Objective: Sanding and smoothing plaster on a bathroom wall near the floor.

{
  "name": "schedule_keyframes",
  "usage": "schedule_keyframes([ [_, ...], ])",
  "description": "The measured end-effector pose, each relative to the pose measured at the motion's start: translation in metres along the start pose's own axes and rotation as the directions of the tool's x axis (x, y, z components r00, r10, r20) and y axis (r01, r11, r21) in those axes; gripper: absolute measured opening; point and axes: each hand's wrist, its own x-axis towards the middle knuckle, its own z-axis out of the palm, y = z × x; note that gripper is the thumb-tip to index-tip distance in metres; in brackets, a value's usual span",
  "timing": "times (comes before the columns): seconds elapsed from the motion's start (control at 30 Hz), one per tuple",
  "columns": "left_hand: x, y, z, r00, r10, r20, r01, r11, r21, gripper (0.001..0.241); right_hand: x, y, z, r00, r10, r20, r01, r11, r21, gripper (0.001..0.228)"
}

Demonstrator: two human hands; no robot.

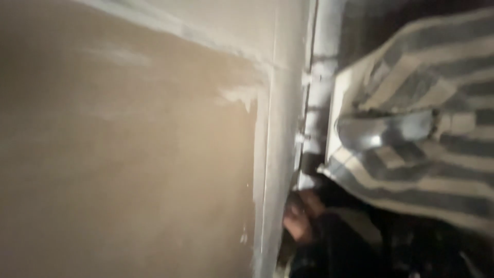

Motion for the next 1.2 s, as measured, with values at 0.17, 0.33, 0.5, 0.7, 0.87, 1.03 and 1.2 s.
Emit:
schedule_keyframes([
  [0.17, -0.028, -0.040, 0.006, 0.968, -0.135, 0.210, 0.202, 0.916, -0.345, 0.026, -0.034, 0.103, -0.071, 0.999, 0.034, -0.005, -0.031, 0.958, 0.284, 0.031],
  [0.33, 0.017, 0.003, 0.011, 0.931, -0.198, 0.307, 0.325, 0.832, -0.449, 0.031, 0.019, 0.080, -0.111, 0.986, 0.104, -0.129, -0.097, 0.993, 0.060, 0.030],
  [0.5, -0.018, -0.039, -0.021, 0.824, -0.256, 0.505, 0.453, 0.833, -0.317, 0.042, -0.023, 0.126, -0.096, 0.860, 0.206, -0.467, -0.321, 0.930, -0.181, 0.030],
  [0.7, 0.004, -0.027, -0.094, 0.980, 0.161, -0.114, -0.182, 0.962, -0.202, 0.032, -0.014, 0.098, -0.087, 0.968, -0.191, -0.162, -0.001, 0.642, -0.767, 0.027],
  [0.87, -0.003, -0.037, -0.099, 0.976, -0.148, 0.158, 0.216, 0.713, -0.667, 0.044, -0.058, 0.077, -0.036, 0.950, -0.310, 0.049, 0.162, 0.349, -0.923, 0.033],
  [1.03, -0.011, -0.059, -0.106, 0.893, -0.223, 0.392, 0.406, 0.775, -0.484, 0.037, -0.066, 0.033, 0.030, 0.949, -0.303, 0.085, 0.176, 0.287, -0.942, 0.039],
  [1.2, -0.008, -0.067, -0.159, 0.968, 0.252, 0.010, -0.246, 0.952, -0.182, 0.021, -0.061, 0.006, 0.083, 0.978, -0.200, -0.050, 0.011, 0.293, -0.956, 0.033],
])
